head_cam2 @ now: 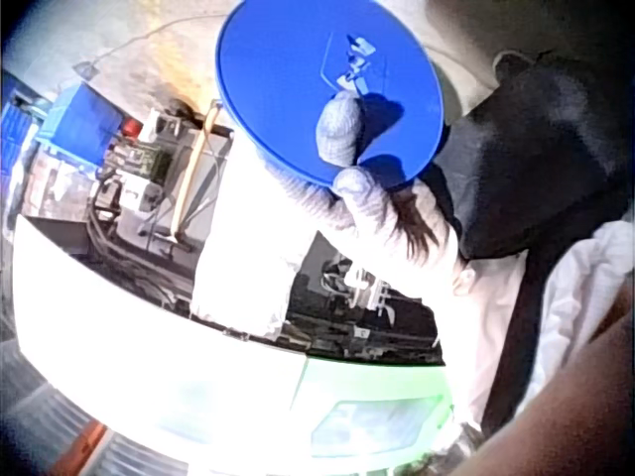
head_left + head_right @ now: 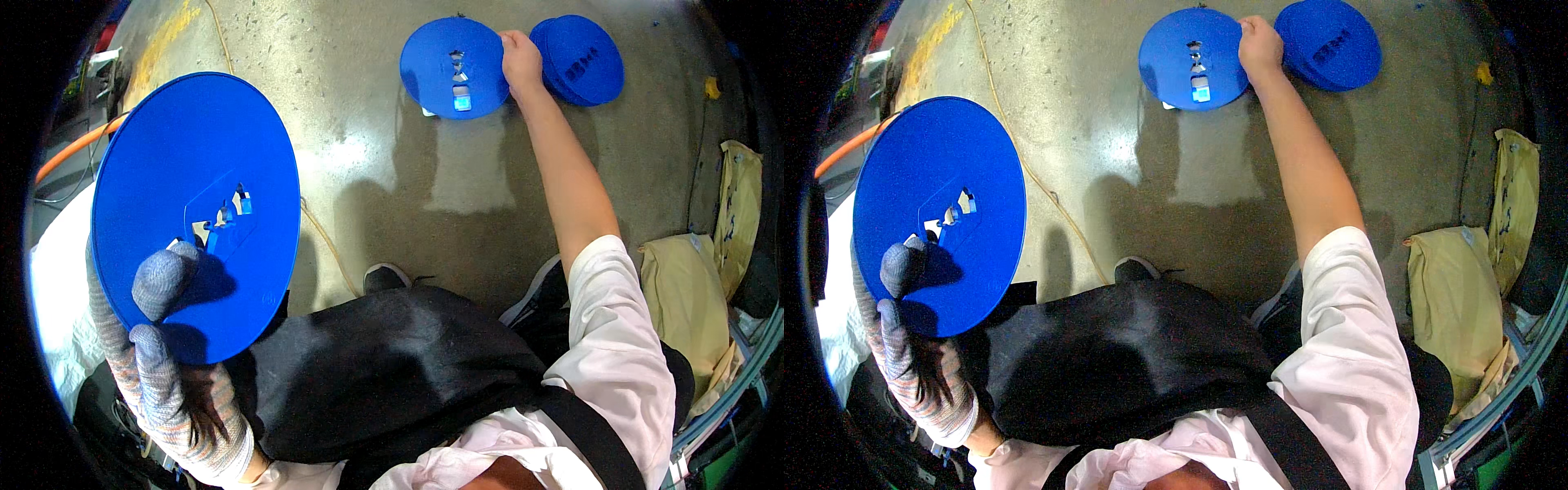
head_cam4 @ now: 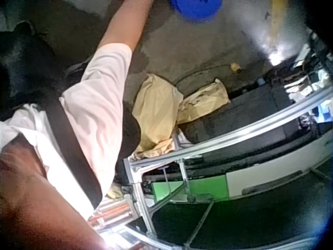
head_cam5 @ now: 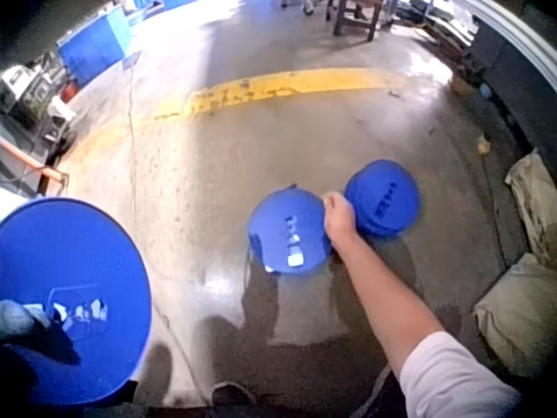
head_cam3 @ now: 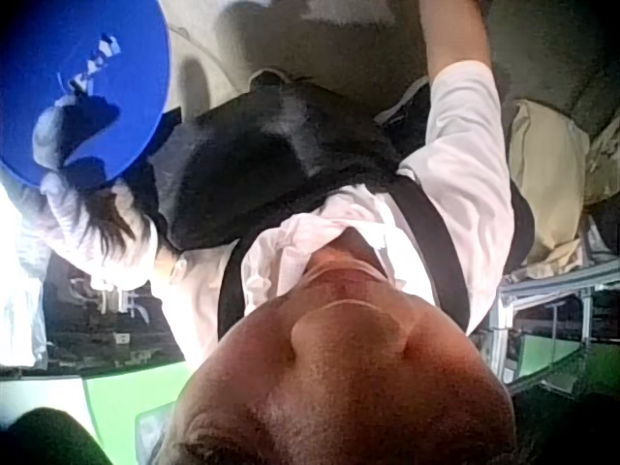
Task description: The person repeatedly picks up blue plastic lids from a stack and places them on a digital scale to weigh them. They then remove the lids and place them into a separate pile on the floor. The process is repeated multiple times throughout the clip.
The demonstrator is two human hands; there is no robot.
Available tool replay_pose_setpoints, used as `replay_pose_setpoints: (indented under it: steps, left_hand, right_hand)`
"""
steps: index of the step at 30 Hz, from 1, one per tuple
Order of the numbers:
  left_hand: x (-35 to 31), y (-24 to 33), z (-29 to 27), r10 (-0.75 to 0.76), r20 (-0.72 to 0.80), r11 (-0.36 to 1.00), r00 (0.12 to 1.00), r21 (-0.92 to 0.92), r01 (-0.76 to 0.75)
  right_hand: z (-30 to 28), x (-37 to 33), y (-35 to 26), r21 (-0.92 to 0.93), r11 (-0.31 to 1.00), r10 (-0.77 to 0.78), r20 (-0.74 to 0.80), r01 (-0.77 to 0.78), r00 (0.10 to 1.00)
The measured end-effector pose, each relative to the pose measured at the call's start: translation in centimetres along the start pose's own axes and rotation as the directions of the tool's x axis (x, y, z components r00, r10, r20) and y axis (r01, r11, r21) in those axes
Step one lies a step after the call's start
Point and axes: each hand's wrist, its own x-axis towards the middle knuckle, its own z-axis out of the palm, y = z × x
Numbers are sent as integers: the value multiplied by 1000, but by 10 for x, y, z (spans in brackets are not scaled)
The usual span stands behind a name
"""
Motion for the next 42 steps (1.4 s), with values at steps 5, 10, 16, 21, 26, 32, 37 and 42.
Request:
replay_pose_setpoints:
  steps: [5, 10, 16, 21, 26, 32, 37, 42]
  left_hand:
    - [5, -8, 3, 3, -16, 999, 1000, -38, -4]
    - [1, -5, -6, 18, -84, 999, 996, 43, -15]
    - [-2, -9, -7, 48, -199, 995, 979, 97, -29]
    - [-13, -6, -3, 98, -289, 990, 952, 122, -65]
    - [-22, -9, -9, 121, -374, 989, 920, 121, -81]
    - [-33, -7, -13, 142, -452, 989, 881, 109, -104]
    - [-41, -7, -18, 151, -436, 988, 887, 106, -116]
    - [-45, -7, -19, 167, -424, 985, 890, 119, -128]
  right_hand:
    - [-5, -1, 0, -123, 985, -126, -40, 120, 991]
    - [-19, -13, -17, -239, 915, -351, -77, 325, 933]
    - [-53, -87, -39, 9, 904, -405, -296, 427, 865]
    - [-19, -190, -69, 154, 815, -558, -54, 559, 828]
    - [12, -266, -107, 461, 543, -833, 184, 702, 522]
    - [13, -263, -87, 394, 572, -815, 172, 720, 553]
    - [5, -253, -91, 369, 629, -772, 196, 685, 604]
    - [7, -257, -89, 380, 624, -776, 195, 683, 600]
